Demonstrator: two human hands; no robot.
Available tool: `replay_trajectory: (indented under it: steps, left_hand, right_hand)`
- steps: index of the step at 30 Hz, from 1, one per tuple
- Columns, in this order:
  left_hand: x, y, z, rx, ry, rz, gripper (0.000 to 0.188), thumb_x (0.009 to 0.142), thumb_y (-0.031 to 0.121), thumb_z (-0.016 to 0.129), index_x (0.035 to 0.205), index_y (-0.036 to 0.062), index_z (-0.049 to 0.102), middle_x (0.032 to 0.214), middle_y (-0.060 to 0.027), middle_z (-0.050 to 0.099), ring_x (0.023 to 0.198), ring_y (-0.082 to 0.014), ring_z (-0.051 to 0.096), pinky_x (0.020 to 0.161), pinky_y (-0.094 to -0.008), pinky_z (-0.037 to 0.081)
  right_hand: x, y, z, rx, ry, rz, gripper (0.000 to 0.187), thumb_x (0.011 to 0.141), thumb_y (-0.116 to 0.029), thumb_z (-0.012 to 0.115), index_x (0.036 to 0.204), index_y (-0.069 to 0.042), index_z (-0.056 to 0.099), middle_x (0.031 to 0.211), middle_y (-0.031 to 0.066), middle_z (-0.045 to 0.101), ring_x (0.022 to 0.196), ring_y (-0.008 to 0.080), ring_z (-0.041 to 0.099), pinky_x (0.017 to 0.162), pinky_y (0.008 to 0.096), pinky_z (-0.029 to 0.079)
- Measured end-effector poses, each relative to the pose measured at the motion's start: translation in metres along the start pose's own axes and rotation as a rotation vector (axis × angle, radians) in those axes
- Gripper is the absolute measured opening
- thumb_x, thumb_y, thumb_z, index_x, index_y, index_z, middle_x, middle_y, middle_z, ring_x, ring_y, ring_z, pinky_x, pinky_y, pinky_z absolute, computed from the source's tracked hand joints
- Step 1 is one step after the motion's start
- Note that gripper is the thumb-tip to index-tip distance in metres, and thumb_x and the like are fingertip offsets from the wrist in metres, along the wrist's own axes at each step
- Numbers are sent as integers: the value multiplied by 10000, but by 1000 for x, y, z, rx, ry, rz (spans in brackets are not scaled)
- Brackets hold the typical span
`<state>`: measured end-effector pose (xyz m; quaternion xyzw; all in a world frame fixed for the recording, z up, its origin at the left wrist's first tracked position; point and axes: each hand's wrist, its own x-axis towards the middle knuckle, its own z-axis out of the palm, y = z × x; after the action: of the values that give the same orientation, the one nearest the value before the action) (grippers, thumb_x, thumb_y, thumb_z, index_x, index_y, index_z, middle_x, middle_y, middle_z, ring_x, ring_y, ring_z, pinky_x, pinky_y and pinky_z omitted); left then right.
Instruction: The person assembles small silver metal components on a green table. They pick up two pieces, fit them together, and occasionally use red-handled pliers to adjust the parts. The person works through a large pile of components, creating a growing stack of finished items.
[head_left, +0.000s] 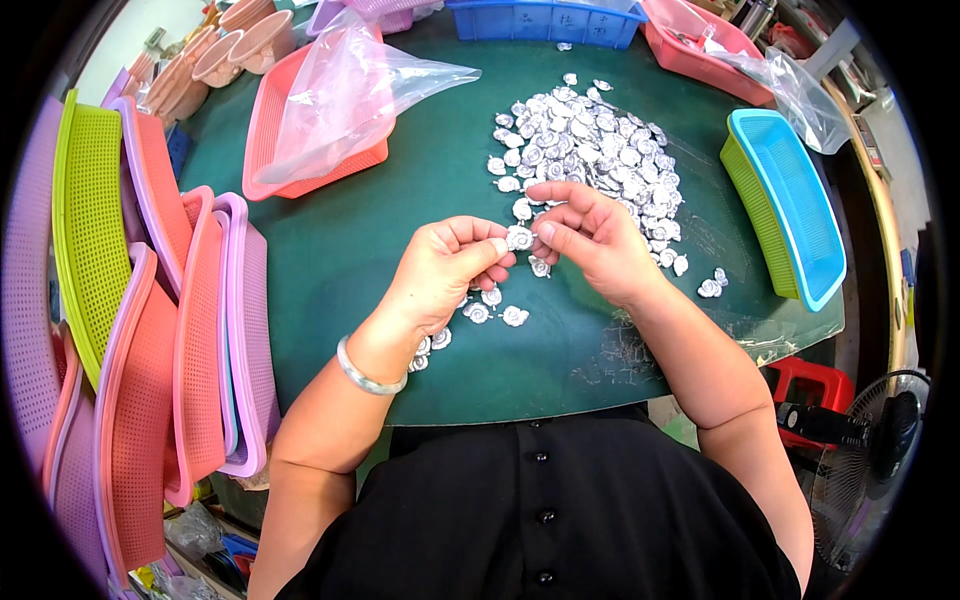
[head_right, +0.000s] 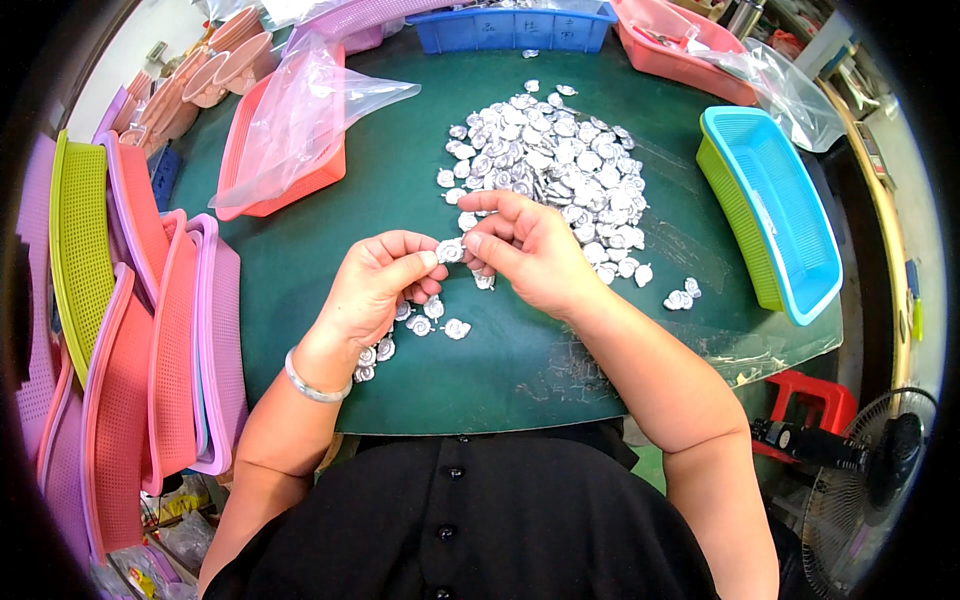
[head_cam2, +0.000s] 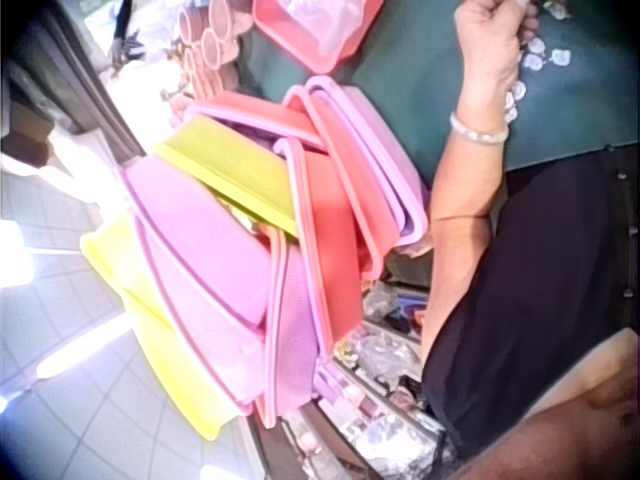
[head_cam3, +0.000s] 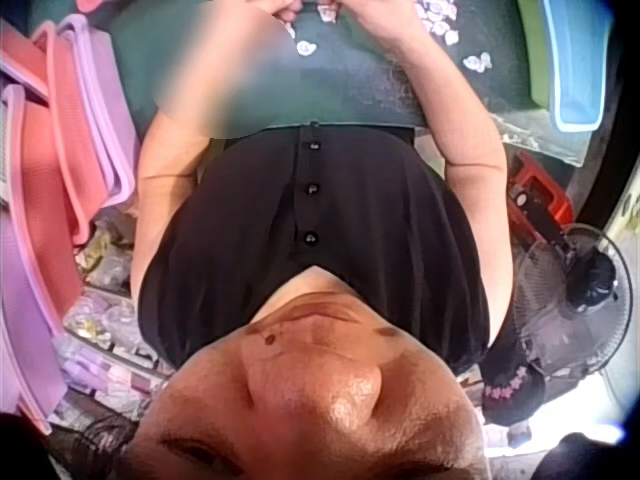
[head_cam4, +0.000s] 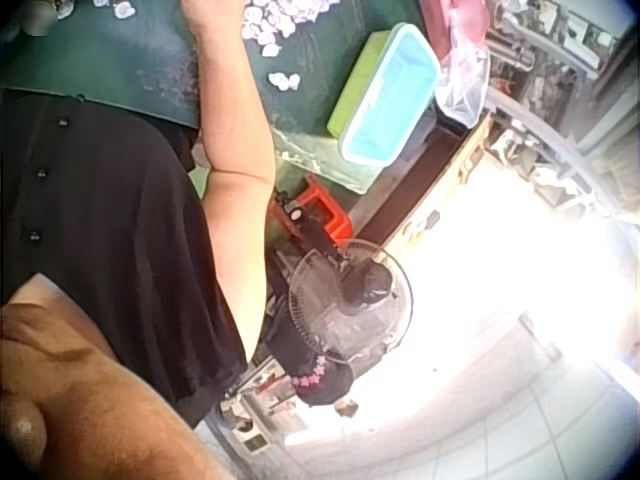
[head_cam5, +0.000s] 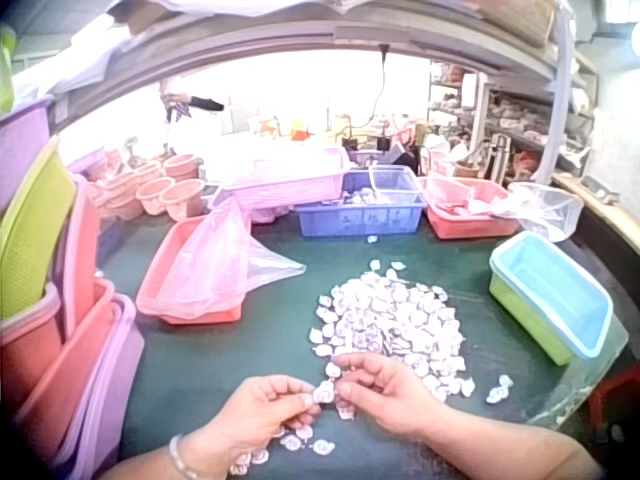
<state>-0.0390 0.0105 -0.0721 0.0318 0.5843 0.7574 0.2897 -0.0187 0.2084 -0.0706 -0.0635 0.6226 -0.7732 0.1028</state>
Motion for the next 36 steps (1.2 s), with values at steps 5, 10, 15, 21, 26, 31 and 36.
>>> replay_trajectory:
  steps: [5, 10, 15, 21, 26, 31, 36]
  left_hand:
    - [-1, 2, 1, -82, -39, -18, 127, 873, 74, 579, 985, 15, 595, 806, -74, 659, 687, -123, 639, 608, -223, 519]
    - [2, -3, 0, -162, -27, 9, 146, 867, 31, 574, 1012, 13, 583, 868, -75, 643, 740, -141, 647, 651, -239, 541]
    - [1, -2, 2, -83, 10, 41, 188, 856, 1, 575, 1043, 4, 568, 912, -70, 622, 774, -133, 632, 667, -235, 534]
    - [0, 0, 4, 175, -10, 88, 177, 845, -9, 569, 1020, -13, 593, 871, -54, 623, 728, -94, 593, 630, -209, 484]
    - [-6, 3, 1, 750, -215, 167, 128, 783, 4, 605, 903, -17, 647, 802, -39, 625, 657, -73, 553, 578, -219, 441]
    - [-6, 0, 3, 816, -114, 299, 143, 770, 27, 628, 903, -24, 645, 770, -43, 580, 650, -89, 540, 575, -238, 441]
    - [-4, -2, 6, 803, -51, 293, 137, 794, 48, 642, 902, -35, 639, 765, -29, 558, 650, -79, 515, 587, -226, 432]
  right_hand:
    - [-2, 6, -1, -255, 19, -166, 389, 835, 21, 580, 1211, -19, 493, 823, 37, 636, 777, 92, 596, 716, 228, 477]
    - [-3, 3, 1, -547, 22, -416, 451, 794, 39, 610, 1219, -51, 489, 821, 51, 650, 766, 120, 623, 688, 250, 491]
    - [-1, -5, -4, -638, 26, -345, 478, 748, 22, 646, 1194, -47, 490, 810, 69, 646, 716, 182, 637, 639, 284, 489]
    - [-7, -13, -7, -1117, -231, -185, 490, 660, -37, 712, 1107, -43, 512, 858, 84, 591, 780, 237, 596, 672, 342, 468]
    - [-8, -9, -3, -1149, -232, -266, 454, 671, -31, 677, 1090, -35, 503, 895, 118, 575, 864, 305, 579, 722, 390, 467]
    - [-8, -15, 0, -1131, -286, -233, 427, 699, -18, 622, 1103, -15, 484, 968, 171, 583, 921, 342, 572, 751, 416, 470]
    - [-8, -10, 5, -1020, -265, -454, 476, 662, 46, 623, 1112, -37, 490, 830, 95, 541, 787, 285, 566, 694, 372, 466]
